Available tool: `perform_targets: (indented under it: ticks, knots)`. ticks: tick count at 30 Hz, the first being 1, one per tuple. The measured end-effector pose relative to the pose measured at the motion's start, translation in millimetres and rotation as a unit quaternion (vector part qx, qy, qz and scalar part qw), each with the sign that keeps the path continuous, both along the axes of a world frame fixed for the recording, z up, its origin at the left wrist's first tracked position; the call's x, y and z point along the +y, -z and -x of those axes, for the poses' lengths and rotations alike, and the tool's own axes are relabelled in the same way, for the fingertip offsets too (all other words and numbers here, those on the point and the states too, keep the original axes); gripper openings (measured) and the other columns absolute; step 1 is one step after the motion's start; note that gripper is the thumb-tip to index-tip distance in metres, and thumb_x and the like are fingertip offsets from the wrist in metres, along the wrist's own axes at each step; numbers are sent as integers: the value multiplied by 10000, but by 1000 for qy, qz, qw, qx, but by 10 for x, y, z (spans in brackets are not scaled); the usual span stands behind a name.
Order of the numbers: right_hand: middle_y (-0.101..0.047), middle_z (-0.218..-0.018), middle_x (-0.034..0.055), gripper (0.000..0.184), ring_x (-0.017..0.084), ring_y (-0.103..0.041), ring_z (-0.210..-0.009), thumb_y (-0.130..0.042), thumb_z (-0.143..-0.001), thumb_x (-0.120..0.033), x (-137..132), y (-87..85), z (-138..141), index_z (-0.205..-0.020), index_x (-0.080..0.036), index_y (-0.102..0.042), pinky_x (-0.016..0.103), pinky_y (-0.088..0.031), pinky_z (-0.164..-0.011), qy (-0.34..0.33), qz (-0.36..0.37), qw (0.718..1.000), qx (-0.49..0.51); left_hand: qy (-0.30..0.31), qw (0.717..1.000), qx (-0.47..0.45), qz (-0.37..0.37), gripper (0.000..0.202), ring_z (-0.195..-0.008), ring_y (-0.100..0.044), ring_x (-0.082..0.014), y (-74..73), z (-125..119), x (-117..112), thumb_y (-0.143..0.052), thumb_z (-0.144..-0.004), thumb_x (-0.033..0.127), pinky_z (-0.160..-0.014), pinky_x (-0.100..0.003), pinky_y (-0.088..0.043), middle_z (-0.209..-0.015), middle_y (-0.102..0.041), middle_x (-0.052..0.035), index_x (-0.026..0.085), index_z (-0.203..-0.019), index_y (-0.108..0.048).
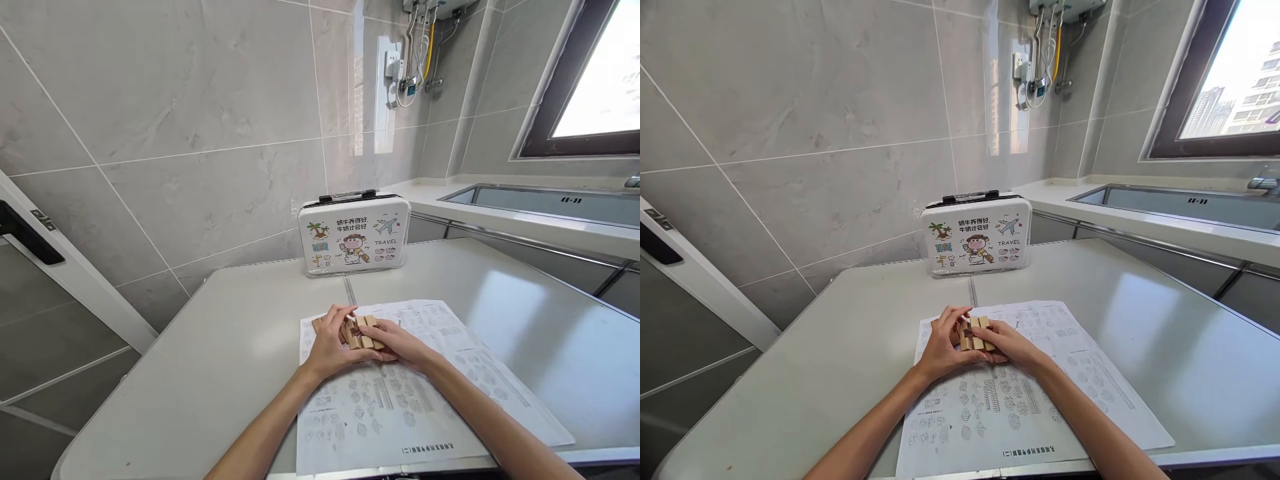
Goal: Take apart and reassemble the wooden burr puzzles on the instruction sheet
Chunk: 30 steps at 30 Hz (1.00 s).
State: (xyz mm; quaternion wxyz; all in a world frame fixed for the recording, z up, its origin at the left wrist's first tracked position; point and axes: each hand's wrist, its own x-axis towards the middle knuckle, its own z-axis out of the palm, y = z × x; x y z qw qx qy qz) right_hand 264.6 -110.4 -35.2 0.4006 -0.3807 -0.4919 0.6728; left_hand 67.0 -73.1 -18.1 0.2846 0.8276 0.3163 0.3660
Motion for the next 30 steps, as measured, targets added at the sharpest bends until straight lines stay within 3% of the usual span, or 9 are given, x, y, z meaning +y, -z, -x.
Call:
perform_targets:
  ticks: [4,6,10,13,18,22,25,28,30]
  knots:
    - [-507,-631,-44,449,54,-268,-452,-691,-900,-617,-10,-22,-52,-869,-180,-595,229,-136,-430,20,20,998,56,-19,975,-159,156,788,-1008,-636,-253,-7,-64,-4,-898,-650,625,-921,-382,-503,-1217,-647,-115,236,-1296,-669]
    - [-509,-634,-49,408,48,-231,-434,-665,-923,-590,-1,-30,-98,-916,-186,-609,223,-117,-421,40,7,996,79,-19,924,-267,274,691,-963,-657,-233,-15,-88,-11,-782,-763,691,-858,-349,-517,-1191,-673,-132,194,-1236,-697]
    - [-576,-712,-32,390,39,-225,-406,-654,-918,-578,23,-33,-183,-1018,-203,-620,217,-108,-387,76,-4,991,106,28,785,-410,464,674,-815,-670,-194,-27,-116,-43,-591,-887,744,-728,-305,-522,-1011,-718,-136,118,-1090,-733]
    - [-550,-670,-57,400,33,-206,-384,-625,-933,-601,32,-22,-226,-1053,-220,-617,209,-123,-377,93,1,989,117,70,737,-428,519,661,-700,-645,-165,-42,-130,-79,-562,-914,721,-606,-267,-484,-934,-718,-125,96,-1061,-718]
    - [-423,-544,-103,405,32,-187,-354,-582,-967,-613,16,-19,-246,-1047,-218,-622,202,-150,-373,90,8,987,131,126,739,-371,549,679,-528,-573,-143,-56,-129,-143,-478,-916,776,-385,-212,-285,-799,-681,-70,134,-1025,-670]
    - [-363,-506,-115,474,39,-139,-350,-559,-956,-674,11,-25,-230,-1037,-210,-616,205,-129,-356,71,10,990,123,168,750,-318,555,663,-321,-291,-73,-39,-109,-173,-410,-923,809,-334,-194,-148,-449,-361,68,193,-701,-508]
    - [-327,-502,-120,517,53,-98,-377,-557,-934,-727,18,-11,-233,-1052,-226,-600,203,-103,-356,57,13,989,138,162,769,-310,535,588,-333,-140,-43,-52,-100,-176,-476,-936,753,-343,-177,-84,-461,-270,109,205,-724,-468]
    - [-287,-495,-123,513,66,-69,-393,-536,-945,-731,12,-2,-247,-1061,-235,-598,210,-88,-360,40,16,986,160,142,777,-320,523,446,-390,-204,-37,-77,-106,-161,-596,-934,625,-386,-155,-168,-556,-337,101,198,-829,-515]
    - [-290,-507,-119,490,68,-57,-403,-544,-953,-708,-3,-11,-250,-1064,-235,-603,219,-85,-368,33,14,986,160,137,765,-335,533,338,-455,-309,-42,-82,-114,-146,-675,-907,504,-432,-156,-254,-650,-411,76,191,-898,-548]
